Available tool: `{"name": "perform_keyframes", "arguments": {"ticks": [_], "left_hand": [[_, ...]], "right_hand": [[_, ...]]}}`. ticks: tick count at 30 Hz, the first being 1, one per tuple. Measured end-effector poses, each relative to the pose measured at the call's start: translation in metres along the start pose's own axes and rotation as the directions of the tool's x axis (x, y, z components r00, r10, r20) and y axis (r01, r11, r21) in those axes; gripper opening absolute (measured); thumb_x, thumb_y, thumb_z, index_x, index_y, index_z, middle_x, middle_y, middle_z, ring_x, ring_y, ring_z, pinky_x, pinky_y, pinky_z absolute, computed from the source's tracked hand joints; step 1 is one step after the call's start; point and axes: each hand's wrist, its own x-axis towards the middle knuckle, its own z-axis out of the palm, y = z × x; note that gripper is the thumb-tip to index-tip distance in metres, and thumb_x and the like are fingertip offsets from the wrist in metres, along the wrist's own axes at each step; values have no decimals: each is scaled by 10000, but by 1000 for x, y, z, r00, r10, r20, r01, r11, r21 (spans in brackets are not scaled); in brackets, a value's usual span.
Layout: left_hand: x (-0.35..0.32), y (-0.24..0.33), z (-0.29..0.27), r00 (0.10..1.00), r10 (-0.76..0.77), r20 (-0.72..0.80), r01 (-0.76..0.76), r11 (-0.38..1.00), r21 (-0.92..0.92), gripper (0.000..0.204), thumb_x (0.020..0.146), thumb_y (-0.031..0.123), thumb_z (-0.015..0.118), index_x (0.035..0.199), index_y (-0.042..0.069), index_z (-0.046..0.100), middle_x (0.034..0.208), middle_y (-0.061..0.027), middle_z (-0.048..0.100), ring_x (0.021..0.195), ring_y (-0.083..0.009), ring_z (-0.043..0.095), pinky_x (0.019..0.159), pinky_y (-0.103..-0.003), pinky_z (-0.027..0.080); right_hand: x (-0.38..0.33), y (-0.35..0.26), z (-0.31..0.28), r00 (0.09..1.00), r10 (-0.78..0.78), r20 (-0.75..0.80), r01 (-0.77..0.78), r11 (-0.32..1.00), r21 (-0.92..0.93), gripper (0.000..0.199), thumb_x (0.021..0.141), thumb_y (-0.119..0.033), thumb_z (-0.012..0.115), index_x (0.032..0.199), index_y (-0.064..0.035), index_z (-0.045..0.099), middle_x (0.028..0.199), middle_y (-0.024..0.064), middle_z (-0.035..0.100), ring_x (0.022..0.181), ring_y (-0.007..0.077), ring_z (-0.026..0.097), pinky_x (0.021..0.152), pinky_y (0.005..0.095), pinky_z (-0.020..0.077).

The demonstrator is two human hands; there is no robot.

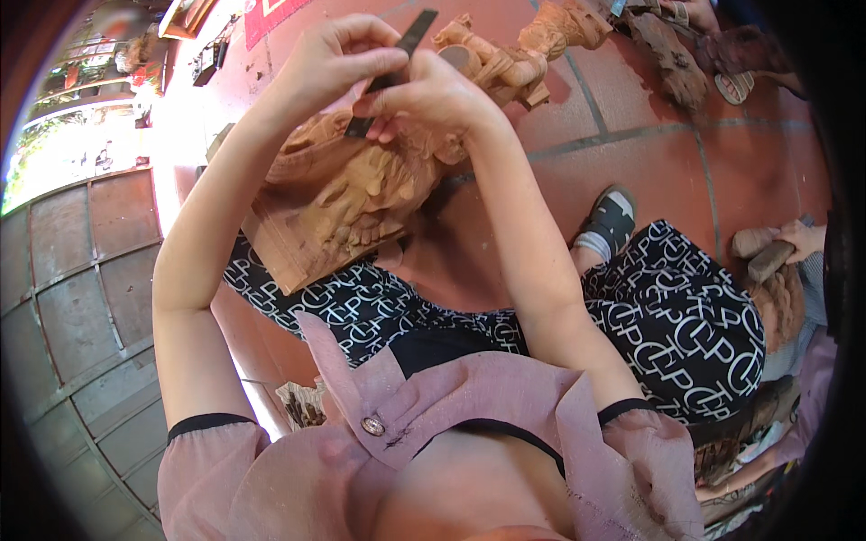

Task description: The person carves a wooden figurine using a chisel, holding the piece in their lap and refining details on the surface. The person rotates the figurine to access different areas and continues to chip away wood shavings.

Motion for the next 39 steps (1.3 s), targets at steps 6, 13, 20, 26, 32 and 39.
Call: {"name": "perform_keyframes", "arguments": {"ticks": [6, 13, 20, 26, 32, 39], "left_hand": [[14, -30, -9, 989, -86, -122, 32, 921, -388, 128, 880, 184, 628, 939, 70, 620, 774, 36, 590, 689, -42, 531, 634, -199, 426], [19, 22, 20, 910, 252, -328, -207, 964, 166, 120, 875, 179, 603, 918, 68, 596, 749, 15, 576, 639, -62, 512, 598, -213, 423], [22, -3, -7, 890, 224, -398, -221, 974, 54, 184, 885, 196, 622, 925, 19, 588, 765, -22, 612, 641, -68, 538, 582, -220, 430], [13, -25, -14, 903, 188, -386, -214, 976, -25, 187, 889, 199, 581, 890, 13, 598, 755, -32, 623, 616, -86, 548, 598, -225, 427], [3, -48, -33, 912, 120, -391, -138, 990, -18, 224, 908, 223, 527, 891, 14, 607, 782, -37, 625, 643, -88, 558, 600, -232, 438], [-12, -5, -18, 899, 146, -414, -251, 944, -213, 157, 899, 229, 505, 881, 87, 569, 772, -12, 566, 641, -102, 513, 599, -246, 440]], "right_hand": [[-10, -9, 10, 941, -115, -317, 128, 992, 19, 127, 823, -73, 636, 876, 38, 605, 725, 74, 640, 605, 124, 617, 537, 246, 515], [6, 20, -29, 218, -617, -756, 538, 723, -434, 96, 855, -77, 587, 857, 18, 602, 734, 42, 623, 626, 107, 568, 577, 250, 475], [4, 18, 21, 405, -684, -606, 398, 729, -556, 290, 764, -58, 612, 1054, -38, 595, 785, 89, 619, 742, 175, 610, 678, 299, 491], [2, 12, 17, 441, -625, -644, 118, 752, -648, 486, 706, -198, 750, 1148, -65, 599, 796, 71, 581, 728, 174, 576, 699, 301, 481], [-8, 9, 15, 606, -686, -403, -141, 405, -903, 401, 719, -362, 714, 1028, -108, 687, 978, 163, 601, 899, 297, 584, 798, 394, 472], [-6, -9, 8, 751, -614, -241, 205, 564, -800, 178, 869, -147, 610, 883, 26, 648, 700, 15, 628, 607, 91, 563, 583, 255, 468]]}}
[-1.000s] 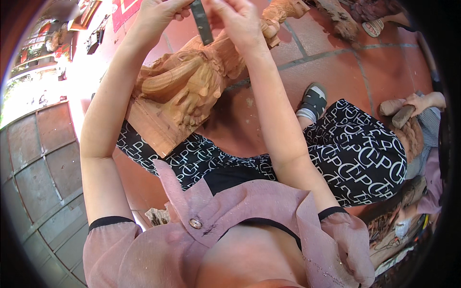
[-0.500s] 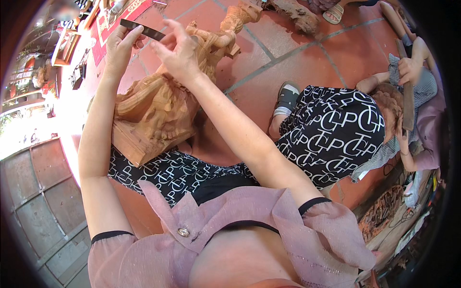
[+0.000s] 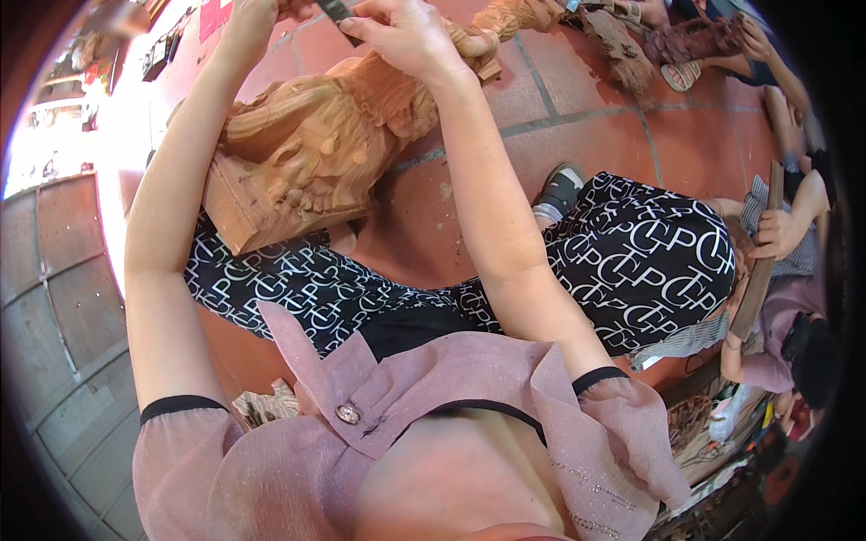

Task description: The person carves a wooden figurine using a chisel, holding the piece in their lap and refining details on the surface. The person rotates the figurine to access different areas and continues to chip away wood shavings.

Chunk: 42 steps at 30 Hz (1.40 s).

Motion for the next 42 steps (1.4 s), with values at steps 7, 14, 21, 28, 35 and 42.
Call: {"name": "perform_keyframes", "arguments": {"ticks": [7, 14, 21, 28, 35, 42], "left_hand": [[-5, 7, -4, 994, -97, -55, 91, 991, -93, 297, 920, 252, 525, 1064, 1, 590, 779, -44, 595, 688, -104, 554, 660, -249, 438], [-44, -20, -71, 955, -149, 255, -44, 782, 622, 250, 873, 177, 591, 1013, -28, 623, 816, -24, 627, 701, -104, 558, 670, -260, 472], [-83, 2, -69, 945, -262, 198, 6, 618, 786, 228, 847, 155, 545, 758, -51, 584, 652, -120, 541, 633, -192, 548, 615, -319, 441], [-90, 23, -60, 966, -203, 162, -14, 581, 814, 283, 842, 177, 534, 704, -69, 548, 643, -147, 543, 617, -213, 538, 606, -325, 428], [-128, 32, -46, 984, -170, -45, 147, 650, 746, 307, 840, 204, 534, 684, -60, 528, 615, -169, 512, 538, -235, 493, 566, -348, 412], [-151, 33, -40, 966, -192, -174, 255, 591, 765, 328, 867, 232, 523, 707, -51, 570, 590, -156, 530, 532, -205, 521, 560, -333, 420]], "right_hand": [[5, 1, -14, 947, 317, -48, -253, 830, 497, 144, 768, -126, 663, 829, 4, 662, 677, 15, 608, 567, 64, 545, 512, 216, 433], [-19, 136, -108, 627, 523, -577, -252, 838, 485, 80, 819, -77, 590, 755, -48, 553, 649, 17, 556, 518, 80, 482, 444, 213, 350], [-73, 180, -97, 335, 856, -394, -417, 509, 753, 198, 938, -264, 506, 1003, -77, 515, 1055, 96, 590, 831, 193, 577, 676, 356, 477], [-64, 191, -63, 603, 775, -188, -126, 326, 937, 256, 1001, -204, 342, 1150, -6, 408, 1210, 193, 498, 1060, 377, 556, 848, 589, 492], [-42, 179, -46, 684, 702, -196, -65, 327, 943, 96, 981, -107, 405, 1020, -19, 400, 1038, 146, 545, 913, 258, 605, 759, 435, 559], [-2, 183, -22, 681, 730, -53, -248, 298, 922, 89, 980, -111, 417, 965, -33, 458, 986, 124, 602, 868, 219, 609, 737, 389, 548]]}}
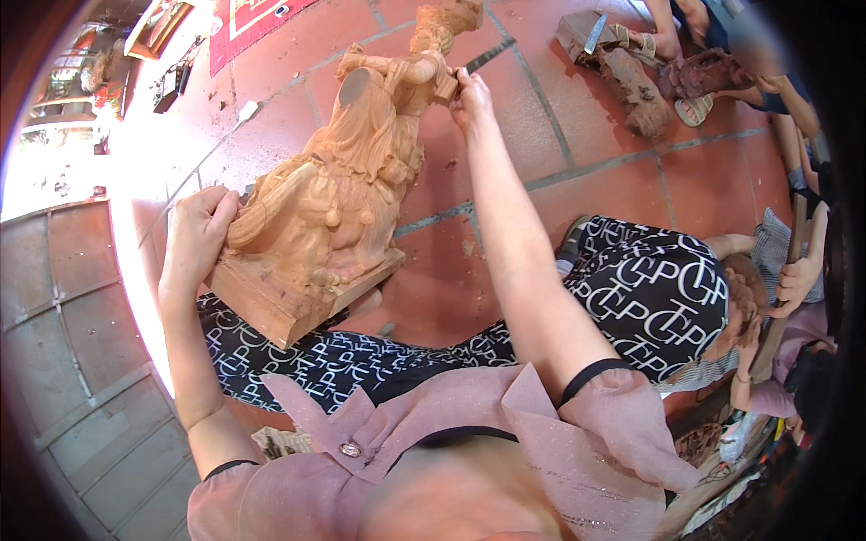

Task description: The person carves a wooden figurine using a chisel, holding the piece in their lap and refining details on the surface. The person rotates the figurine to access different areas and continues to chip away wood shavings.

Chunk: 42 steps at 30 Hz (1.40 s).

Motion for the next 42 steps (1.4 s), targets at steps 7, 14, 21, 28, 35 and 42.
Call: {"name": "perform_keyframes", "arguments": {"ticks": [7, 14, 21, 28, 35, 42], "left_hand": [[16, -20, 7, 998, -2, 63, 1, 1000, 12, 324, 869, 226, 538, 708, -55, 555, 563, -122, 511, 515, -153, 496, 545, -319, 408], [46, -18, -7, 937, -33, 347, -2, 995, 99, 217, 856, 183, 566, 805, -21, 621, 639, -70, 575, 568, -111, 529, 564, -254, 436], [63, 62, 4, 850, 507, -140, -487, 859, 157, 300, 877, 201, 598, 1159, 98, 609, 1067, -55, 588, 904, -130, 571, 674, -241, 448], [78, 144, 20, 746, 545, 383, -629, 765, 136, 355, 842, 214, 639, 1154, 48, 608, 971, -16, 608, 845, -110, 562, 716, -244, 433], [133, 138, 52, 751, 437, 495, -368, 899, -237, 214, 860, 198, 658, 1014, 50, 634, 810, 49, 601, 694, -40, 545, 599, -211, 452], [147, 157, 77, 735, 332, 591, -345, 934, -96, 247, 799, 245, 678, 899, 19, 668, 757, -60, 648, 735, -118, 591, 686, -305, 462]], "right_hand": [[7, -17, -14, 987, -153, -49, 123, 915, -384, 104, 944, -137, 484, 944, -38, 515, 811, 97, 665, 682, 191, 659, 608, 327, 530], [-37, -80, -24, 888, -299, 350, 457, 668, -588, 134, 885, -64, 548, 1012, -38, 580, 811, 95, 657, 621, 130, 635, 531, 248, 508], [-123, -129, 41, 847, -11, 532, 489, 411, -770, 93, 772, -118, 678, 769, -25, 680, 658, -1, 618, 636, 66, 539, 571, 255, 427], [-161, -118, 74, 669, -162, 726, 668, 558, -492, 113, 777, -121, 673, 742, -14, 672, 669, 7, 620, 624, 69, 545, 570, 245, 438], [-164, -86, 54, 808, -14, 588, 241, 920, -309, 237, 809, -106, 693, 999, 0, 600, 778, 73, 642, 622, 112, 613, 545, 229, 509], [-167, -29, 65, 799, 215, 562, -61, 958, -279, 241, 795, -104, 724, 936, 38, 589, 767, 114, 637, 659, 192, 669, 558, 266, 575]]}}
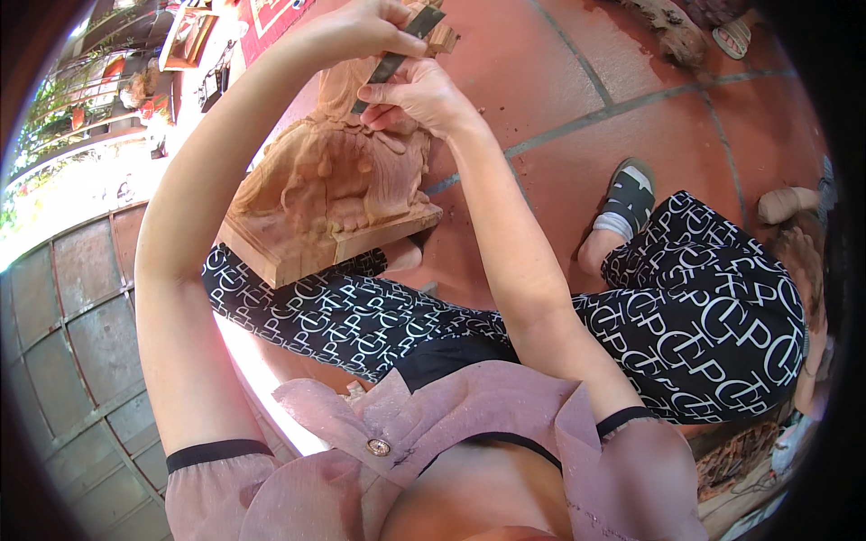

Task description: The person carves a wooden figurine using a chisel, holding the piece in their lap and refining details on the surface. The person rotates the figurine to access different areas and continues to chip away wood shavings.

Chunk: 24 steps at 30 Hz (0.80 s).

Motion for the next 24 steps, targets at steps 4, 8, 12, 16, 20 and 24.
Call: {"name": "perform_keyframes", "arguments": {"ticks": [4, 8, 12, 16, 20, 24], "left_hand": [[18, 9, 29, 991, 69, -111, -23, 928, 372, 325, 744, 295, 690, 860, -8, 665, 721, -132, 631, 733, -225, 612, 697, -358, 473], [29, -32, 65, 913, 367, -181, -194, 778, 598, 313, 737, 281, 660, 824, -19, 657, 690, -191, 615, 694, -311, 619, 654, -406, 487], [31, -11, 63, 988, 154, 26, -145, 844, 516, 287, 730, 251, 663, 807, -25, 647, 689, -210, 613, 657, -335, 616, 613, -414, 484], [25, -16, 60, 951, 300, 68, -294, 820, 491, 244, 730, 212, 669, 785, -23, 635, 699, -203, 618, 666, -332, 620, 604, -414, 476], [22, -14, 60, 946, 319, 56, -311, 848, 429, 222, 708, 191, 679, 781, -13, 632, 678, -185, 607, 653, -324, 610, 598, -415, 466], [19, -13, 60, 961, 274, 49, -267, 860, 435, 262, 715, 179, 682, 877, -25, 651, 748, -172, 643, 707, -296, 635, 652, -380, 495]], "right_hand": [[-1, 25, 3, 990, 29, -140, -53, 983, -173, 230, 787, -98, 722, 907, 48, 592, 779, 123, 635, 673, 199, 670, 556, 272, 573], [-2, 52, 10, 943, -171, -284, 97, 962, -257, 193, 766, -105, 731, 853, 20, 613, 761, 60, 638, 700, 150, 638, 607, 261, 534], [8, 87, 3, 828, -383, -409, 198, 883, -426, 174, 733, -116, 742, 776, -1, 619, 715, 41, 652, 655, 144, 611, 631, 287, 497], [5, 82, 14, 866, -218, -451, 153, 972, -178, 211, 699, -111, 759, 805, 6, 619, 762, 52, 647, 699, 131, 599, 663, 293, 490], [8, 83, 18, 825, -297, -481, 245, 955, -169, 262, 701, -94, 756, 885, 18, 608, 827, 65, 641, 755, 139, 601, 697, 301, 488], [3, 74, 23, 863, -227, -451, 135, 964, -228, 235, 739, -48, 719, 936, -6, 596, 884, 44, 628, 805, 136, 614, 668, 276, 516]]}}
